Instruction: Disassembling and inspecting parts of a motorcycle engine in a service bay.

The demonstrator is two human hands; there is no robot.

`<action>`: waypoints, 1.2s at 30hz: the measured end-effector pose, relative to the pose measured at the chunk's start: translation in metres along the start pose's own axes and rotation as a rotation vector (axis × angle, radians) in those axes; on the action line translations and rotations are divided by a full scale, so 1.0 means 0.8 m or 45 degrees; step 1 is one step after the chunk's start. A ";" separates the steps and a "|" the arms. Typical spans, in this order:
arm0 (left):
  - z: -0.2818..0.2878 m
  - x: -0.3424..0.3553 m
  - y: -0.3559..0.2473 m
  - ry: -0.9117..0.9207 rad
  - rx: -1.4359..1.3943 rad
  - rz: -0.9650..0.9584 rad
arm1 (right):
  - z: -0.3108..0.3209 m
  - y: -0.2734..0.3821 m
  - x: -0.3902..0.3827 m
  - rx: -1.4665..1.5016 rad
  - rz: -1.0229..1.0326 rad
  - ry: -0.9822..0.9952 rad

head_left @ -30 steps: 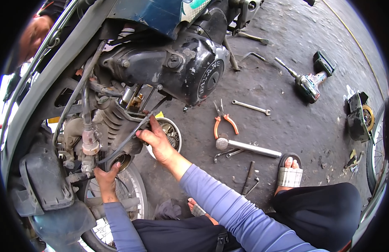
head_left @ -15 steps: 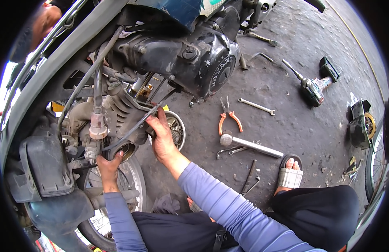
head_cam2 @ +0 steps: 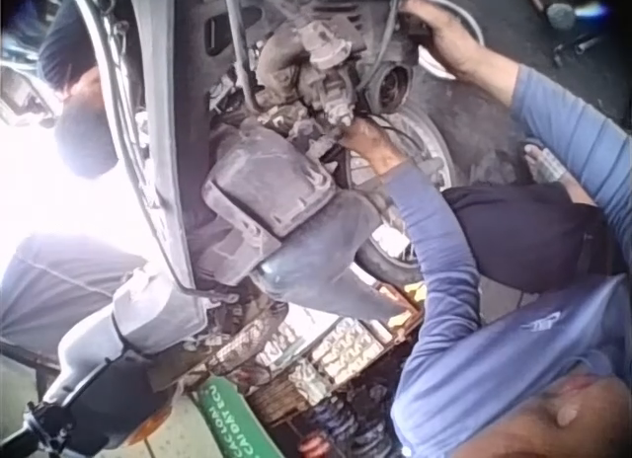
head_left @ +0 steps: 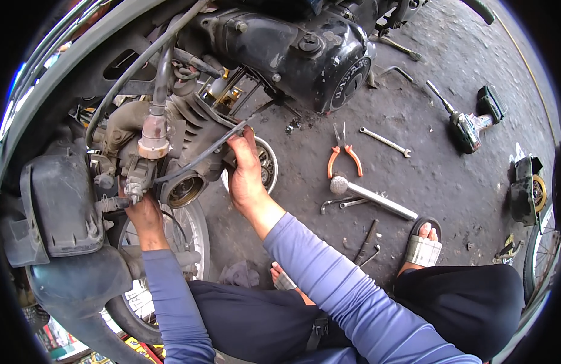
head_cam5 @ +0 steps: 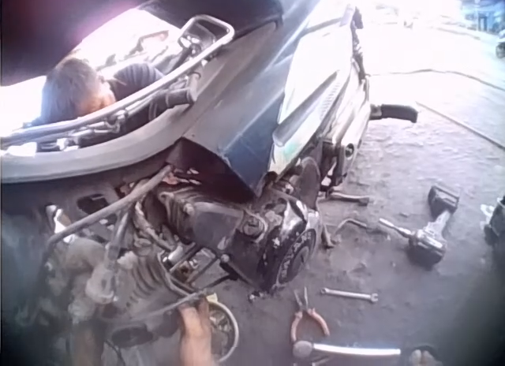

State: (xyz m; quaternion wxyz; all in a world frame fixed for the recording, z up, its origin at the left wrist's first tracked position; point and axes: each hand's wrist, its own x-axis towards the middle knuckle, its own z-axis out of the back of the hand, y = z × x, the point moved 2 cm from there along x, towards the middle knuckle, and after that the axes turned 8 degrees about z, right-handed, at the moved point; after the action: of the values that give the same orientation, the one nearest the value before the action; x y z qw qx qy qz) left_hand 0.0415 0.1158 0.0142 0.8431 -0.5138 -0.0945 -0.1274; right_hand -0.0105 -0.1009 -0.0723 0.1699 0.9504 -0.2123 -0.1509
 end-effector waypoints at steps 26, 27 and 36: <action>-0.021 -0.004 -0.014 0.114 -0.213 -0.052 | 0.044 -0.028 -0.036 0.117 -0.167 -0.120; 0.022 0.000 -0.003 0.072 0.631 -0.509 | 0.054 -0.055 -0.069 0.090 -0.363 -0.026; -0.034 -0.031 -0.051 0.297 0.299 0.165 | 0.132 -0.016 -0.189 -0.896 -1.203 2.111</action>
State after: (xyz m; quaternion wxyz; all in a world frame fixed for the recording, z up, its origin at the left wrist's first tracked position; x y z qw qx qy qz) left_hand 0.0062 0.0766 0.0290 0.9090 -0.3987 0.0230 -0.1196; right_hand -0.1745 -0.0488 -0.1397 0.4565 0.6384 0.4259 0.4501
